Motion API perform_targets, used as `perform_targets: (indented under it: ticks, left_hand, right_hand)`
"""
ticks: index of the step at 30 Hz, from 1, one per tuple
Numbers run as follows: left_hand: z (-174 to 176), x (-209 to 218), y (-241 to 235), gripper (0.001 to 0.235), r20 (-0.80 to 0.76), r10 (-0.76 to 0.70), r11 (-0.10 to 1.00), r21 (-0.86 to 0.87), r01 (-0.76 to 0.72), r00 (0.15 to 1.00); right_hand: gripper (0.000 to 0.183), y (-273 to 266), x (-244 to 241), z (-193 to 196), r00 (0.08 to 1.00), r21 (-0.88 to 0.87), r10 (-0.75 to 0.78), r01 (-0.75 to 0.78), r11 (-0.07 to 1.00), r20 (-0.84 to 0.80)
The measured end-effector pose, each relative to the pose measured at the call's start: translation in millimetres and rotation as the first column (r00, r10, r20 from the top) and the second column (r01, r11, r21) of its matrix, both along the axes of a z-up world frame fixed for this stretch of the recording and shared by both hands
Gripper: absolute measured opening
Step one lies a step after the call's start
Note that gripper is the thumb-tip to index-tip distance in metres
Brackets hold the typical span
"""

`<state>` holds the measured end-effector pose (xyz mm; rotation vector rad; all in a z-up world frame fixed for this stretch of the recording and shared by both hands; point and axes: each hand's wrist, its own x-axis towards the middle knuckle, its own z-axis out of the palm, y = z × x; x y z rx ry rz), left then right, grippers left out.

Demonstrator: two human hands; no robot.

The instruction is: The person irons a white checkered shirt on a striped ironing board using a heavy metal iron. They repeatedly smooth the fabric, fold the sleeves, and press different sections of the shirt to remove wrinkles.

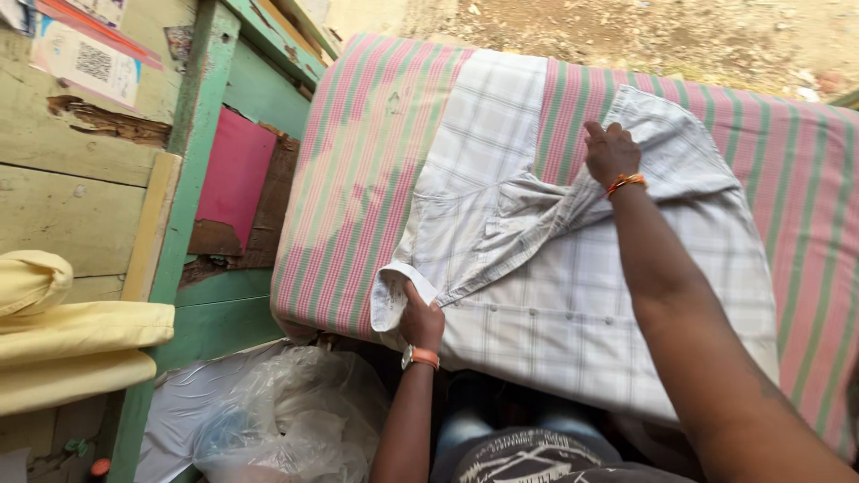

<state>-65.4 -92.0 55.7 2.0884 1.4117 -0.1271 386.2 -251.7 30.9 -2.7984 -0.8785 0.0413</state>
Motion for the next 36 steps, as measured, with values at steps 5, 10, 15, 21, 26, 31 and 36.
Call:
perform_targets:
  ticks: [5,10,15,21,26,31,36]
  left_hand:
    - [-28,-15,5,0.083,0.159,0.223,0.968,-0.156,-0.198,0.962]
    - [-55,-28,27,0.086,0.236,0.11,0.974,-0.218,-0.058,0.965]
    - [-33,-27,31,0.083,-0.08,-0.129,0.986,-0.118,0.12,0.988]
    - [11,-15,28,0.086,-0.242,-0.285,0.958,-0.033,0.286,0.927]
    - [15,-15,22,0.091,-0.296,-0.263,0.959,0.023,0.282,0.918]
    - [9,-20,14,0.102,-0.299,-0.267,0.943,0.115,0.312,0.916]
    - [18,-16,5,0.083,-0.394,-0.439,0.727,0.372,0.577,0.807]
  right_hand:
    - [0.034,-16,15,-29,0.95,-0.142,-0.092,0.051,0.989,-0.299]
    - [0.067,-153,-11,-5,0.91,0.159,-0.334,0.302,0.94,0.244]
    - [0.07,-352,-152,23,0.801,0.278,-0.588,0.543,0.792,0.111]
    - [0.075,-398,-224,13,0.648,0.004,-0.755,0.759,0.651,-0.098]
    - [0.065,-401,-222,8,0.629,-0.004,-0.764,0.771,0.636,-0.144]
    - [0.06,-407,-214,11,0.689,-0.022,-0.718,0.72,0.693,-0.096]
    - [0.064,-432,-179,37,0.546,-0.282,-0.79,0.74,0.611,-0.277]
